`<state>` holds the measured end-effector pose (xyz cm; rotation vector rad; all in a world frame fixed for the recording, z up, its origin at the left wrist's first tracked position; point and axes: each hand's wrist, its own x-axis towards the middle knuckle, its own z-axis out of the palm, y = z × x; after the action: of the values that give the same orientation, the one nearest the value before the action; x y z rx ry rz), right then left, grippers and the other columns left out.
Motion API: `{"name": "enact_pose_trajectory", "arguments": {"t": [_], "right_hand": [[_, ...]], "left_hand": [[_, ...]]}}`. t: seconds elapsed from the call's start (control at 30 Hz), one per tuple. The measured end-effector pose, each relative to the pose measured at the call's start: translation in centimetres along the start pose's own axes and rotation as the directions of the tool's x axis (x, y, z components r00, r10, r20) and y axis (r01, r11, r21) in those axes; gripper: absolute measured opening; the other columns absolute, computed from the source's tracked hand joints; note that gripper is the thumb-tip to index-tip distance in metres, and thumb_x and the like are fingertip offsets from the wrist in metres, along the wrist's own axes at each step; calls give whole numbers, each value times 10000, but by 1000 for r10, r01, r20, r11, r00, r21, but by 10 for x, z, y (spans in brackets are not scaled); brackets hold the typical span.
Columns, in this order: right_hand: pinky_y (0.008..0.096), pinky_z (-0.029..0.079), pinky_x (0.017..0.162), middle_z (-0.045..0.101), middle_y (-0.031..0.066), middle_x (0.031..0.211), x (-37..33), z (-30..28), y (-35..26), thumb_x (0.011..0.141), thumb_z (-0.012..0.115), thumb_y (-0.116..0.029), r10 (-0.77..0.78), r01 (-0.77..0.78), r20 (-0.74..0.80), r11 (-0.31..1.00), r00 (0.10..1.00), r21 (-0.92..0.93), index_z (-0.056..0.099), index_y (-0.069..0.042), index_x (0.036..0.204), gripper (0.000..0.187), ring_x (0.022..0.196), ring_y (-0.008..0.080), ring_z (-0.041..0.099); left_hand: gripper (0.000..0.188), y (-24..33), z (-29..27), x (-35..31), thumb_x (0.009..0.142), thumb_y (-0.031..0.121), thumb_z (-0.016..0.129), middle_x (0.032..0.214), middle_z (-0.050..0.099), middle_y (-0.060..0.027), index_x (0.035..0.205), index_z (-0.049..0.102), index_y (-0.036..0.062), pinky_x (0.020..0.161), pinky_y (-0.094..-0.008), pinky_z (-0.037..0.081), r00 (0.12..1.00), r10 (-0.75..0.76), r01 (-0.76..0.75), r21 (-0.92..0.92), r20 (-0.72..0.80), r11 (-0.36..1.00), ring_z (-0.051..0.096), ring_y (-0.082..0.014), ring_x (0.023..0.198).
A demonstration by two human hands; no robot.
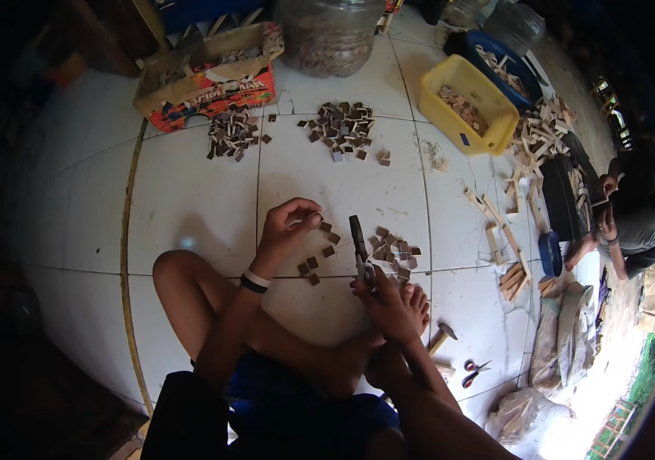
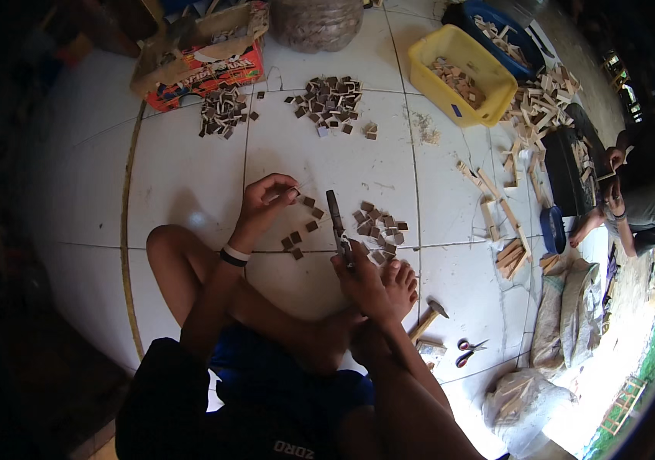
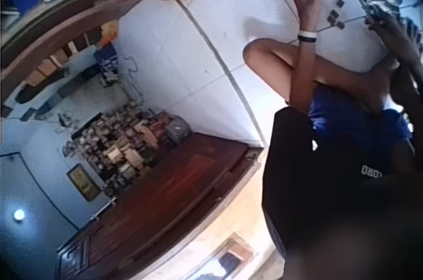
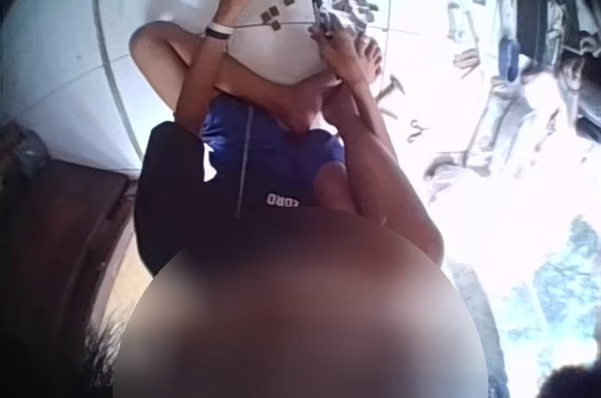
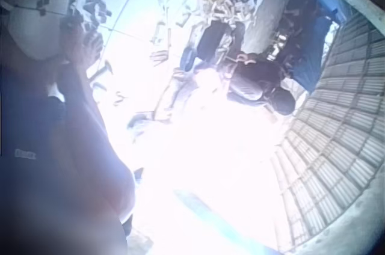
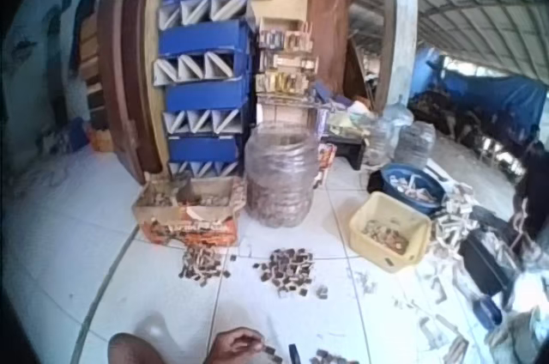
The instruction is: The person sits on the floor and uses a knife to shave and shape small wooden blocks. They pick up blocks from a pile, hold them with one hand, and carefully pare the edges with the other hand, placing the finished pieces back on the floor.
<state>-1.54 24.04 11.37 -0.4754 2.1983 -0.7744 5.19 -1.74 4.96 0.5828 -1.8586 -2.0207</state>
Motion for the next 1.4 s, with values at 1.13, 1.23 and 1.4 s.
{"name": "enact_pose_trajectory", "arguments": {"t": [1.13,1.23,1.4], "right_hand": [[456,522,698,691,216,865,24,35,-4,1015,637,-195,-270,272,-51,961,962,49,475,-51,1376,421,781,399,694],[457,523,703,693,216,870,23,35,-7,1017,633,-193,-282,284,-43,958,958,38,467,-48,1360,408,789,398,697],[461,527,716,700,220,886,25,37,-3,1018,633,-204,-266,267,-24,963,964,46,481,-43,1354,402,816,402,707]], "left_hand": [[179,12,17,-21,997,42,654,985,644,-69,1123,648,-86,964,-358,610,988,-108,58,-379,-111,924,717,-205,976],[182,8,17,-21,996,37,655,982,648,-67,1129,643,-87,969,-367,609,987,-117,58,-421,-114,905,717,-206,981],[179,7,18,-21,982,41,667,974,640,-85,1108,658,-86,949,-341,617,986,-116,49,-456,-120,889,725,-216,964]]}}
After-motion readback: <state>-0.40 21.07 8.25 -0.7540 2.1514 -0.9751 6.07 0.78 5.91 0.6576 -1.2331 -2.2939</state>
